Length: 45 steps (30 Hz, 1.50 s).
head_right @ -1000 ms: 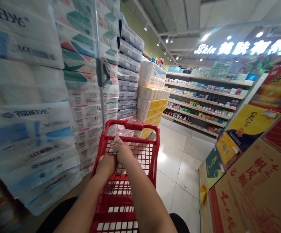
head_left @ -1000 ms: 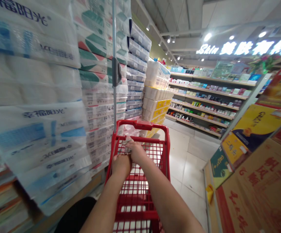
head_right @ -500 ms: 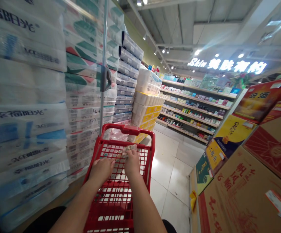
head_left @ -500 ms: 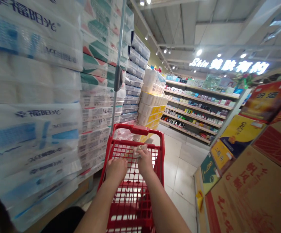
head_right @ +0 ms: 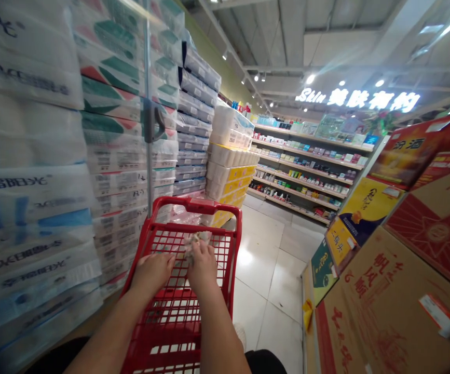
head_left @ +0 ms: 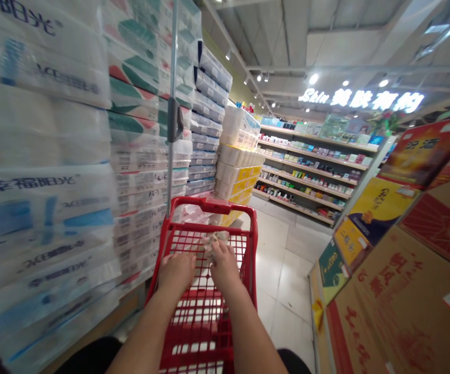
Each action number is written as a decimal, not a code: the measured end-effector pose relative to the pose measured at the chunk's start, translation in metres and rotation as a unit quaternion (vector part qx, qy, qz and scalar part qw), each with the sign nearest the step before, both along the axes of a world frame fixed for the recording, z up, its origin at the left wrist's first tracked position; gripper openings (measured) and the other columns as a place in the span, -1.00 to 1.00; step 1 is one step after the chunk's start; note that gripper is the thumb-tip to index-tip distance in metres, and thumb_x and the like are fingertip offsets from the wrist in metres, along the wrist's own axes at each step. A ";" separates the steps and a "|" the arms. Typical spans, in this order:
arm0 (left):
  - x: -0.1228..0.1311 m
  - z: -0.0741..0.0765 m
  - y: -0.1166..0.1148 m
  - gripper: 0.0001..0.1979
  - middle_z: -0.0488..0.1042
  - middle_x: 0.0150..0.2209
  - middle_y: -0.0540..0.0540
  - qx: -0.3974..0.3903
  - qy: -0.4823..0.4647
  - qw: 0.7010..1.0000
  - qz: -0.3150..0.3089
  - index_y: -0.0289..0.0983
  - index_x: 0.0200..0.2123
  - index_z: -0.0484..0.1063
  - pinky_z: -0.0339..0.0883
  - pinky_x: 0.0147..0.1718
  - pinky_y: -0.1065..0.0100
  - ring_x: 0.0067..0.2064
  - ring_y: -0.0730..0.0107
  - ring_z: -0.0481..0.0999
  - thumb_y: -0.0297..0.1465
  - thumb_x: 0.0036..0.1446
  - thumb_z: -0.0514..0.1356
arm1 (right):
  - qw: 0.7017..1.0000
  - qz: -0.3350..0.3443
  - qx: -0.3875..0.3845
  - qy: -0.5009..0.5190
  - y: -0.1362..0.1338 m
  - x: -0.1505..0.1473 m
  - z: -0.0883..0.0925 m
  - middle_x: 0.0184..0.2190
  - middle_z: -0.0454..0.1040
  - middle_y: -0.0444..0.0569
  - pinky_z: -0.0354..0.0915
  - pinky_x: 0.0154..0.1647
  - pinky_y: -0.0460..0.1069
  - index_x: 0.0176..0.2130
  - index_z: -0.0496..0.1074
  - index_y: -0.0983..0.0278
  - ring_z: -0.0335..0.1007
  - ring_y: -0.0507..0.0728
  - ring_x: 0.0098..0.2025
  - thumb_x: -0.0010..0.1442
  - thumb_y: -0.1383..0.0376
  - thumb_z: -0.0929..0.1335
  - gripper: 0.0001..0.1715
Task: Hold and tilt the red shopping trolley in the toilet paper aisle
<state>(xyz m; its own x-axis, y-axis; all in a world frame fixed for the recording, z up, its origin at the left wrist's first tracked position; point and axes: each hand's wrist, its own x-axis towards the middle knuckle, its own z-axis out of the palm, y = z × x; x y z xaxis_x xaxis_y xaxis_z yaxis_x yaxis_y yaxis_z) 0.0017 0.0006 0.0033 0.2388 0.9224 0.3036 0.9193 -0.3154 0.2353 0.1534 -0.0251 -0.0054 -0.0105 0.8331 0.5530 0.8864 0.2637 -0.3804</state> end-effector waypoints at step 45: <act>0.000 -0.003 0.004 -0.61 0.59 -0.27 -0.15 0.024 0.005 1.000 0.004 -0.22 -0.30 0.54 0.17 -0.06 0.13 -0.14 0.17 0.51 -0.33 0.27 -0.10 | 0.998 0.050 0.039 0.016 0.000 -0.006 -0.011 0.03 0.37 -0.01 0.22 0.10 0.12 -0.05 0.44 0.17 0.22 0.21 0.08 0.00 0.55 0.29 -0.46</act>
<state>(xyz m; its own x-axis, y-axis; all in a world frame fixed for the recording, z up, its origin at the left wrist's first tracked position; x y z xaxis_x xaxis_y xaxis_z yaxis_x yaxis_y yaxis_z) 0.0021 0.0051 -0.0001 0.2347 0.9086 0.3454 0.9240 -0.3189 0.2110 0.1470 -0.0246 -0.0167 -0.0734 0.7828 0.6179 0.8415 0.3811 -0.3829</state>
